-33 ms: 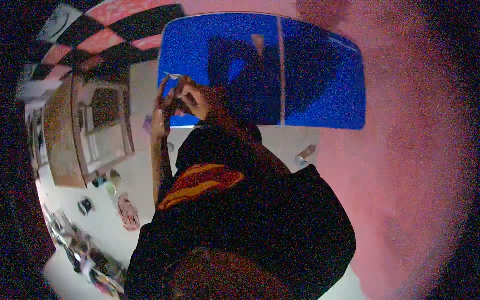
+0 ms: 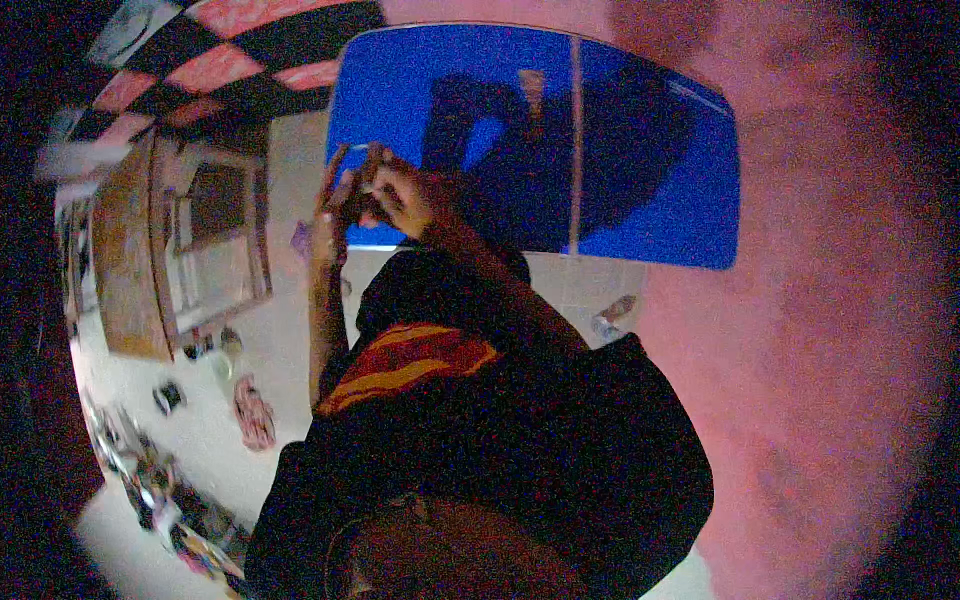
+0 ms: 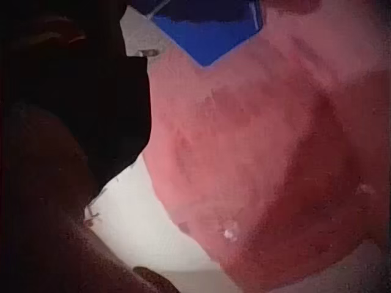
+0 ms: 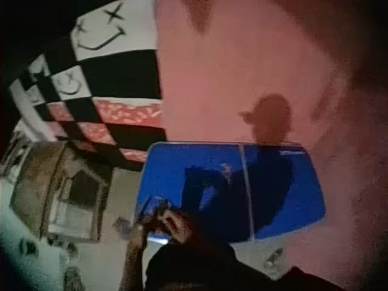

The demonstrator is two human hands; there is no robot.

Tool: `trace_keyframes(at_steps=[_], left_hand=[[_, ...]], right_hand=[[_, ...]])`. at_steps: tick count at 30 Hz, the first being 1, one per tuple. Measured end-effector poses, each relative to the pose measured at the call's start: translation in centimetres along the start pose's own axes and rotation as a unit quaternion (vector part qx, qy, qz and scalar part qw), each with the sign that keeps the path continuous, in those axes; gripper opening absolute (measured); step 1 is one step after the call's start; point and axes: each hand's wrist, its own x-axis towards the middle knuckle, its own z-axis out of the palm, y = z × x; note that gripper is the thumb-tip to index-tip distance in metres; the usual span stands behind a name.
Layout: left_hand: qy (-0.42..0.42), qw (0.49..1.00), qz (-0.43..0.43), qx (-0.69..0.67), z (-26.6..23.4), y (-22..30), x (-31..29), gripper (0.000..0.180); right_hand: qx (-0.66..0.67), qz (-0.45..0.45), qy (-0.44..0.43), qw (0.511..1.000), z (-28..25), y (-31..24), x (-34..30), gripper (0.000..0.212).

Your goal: Wipe and scrape the surface of a blue folding table.

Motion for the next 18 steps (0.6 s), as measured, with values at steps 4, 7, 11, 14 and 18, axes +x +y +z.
trace_keyframes(at_steps=[4, 7, 11, 14, 18], left_hand=[[0.090, 0.994, -0.002, 0.064, -0.4, -0.2, -0.2, 0.056], [0.113, 0.987, 0.086, 0.070, -1.0, 0.1, -0.4, 0.051], [0.048, 0.992, 0.090, 0.078, -2.0, 1.9, -1.9, 0.059], [-0.011, 0.991, 0.115, 0.064, -1.6, 4.3, -2.3, 0.088], [-0.036, 0.991, 0.112, 0.058, -0.8, 8.4, -1.8, 0.054]], right_hand=[[0.071, -0.048, -0.051, 0.995, 1.2, -0.5, 0.2, 0.008], [0.130, 0.042, -0.124, 0.983, 1.3, 1.5, -0.1, 0.012], [0.176, 0.159, -0.051, 0.970, -0.7, 7.1, -0.8, 0.021], [0.037, 0.128, -0.059, 0.989, -1.0, 11.9, -0.5, 0.025], [0.060, 0.053, -0.035, 0.996, 1.4, 16.2, -0.1, 0.036]])
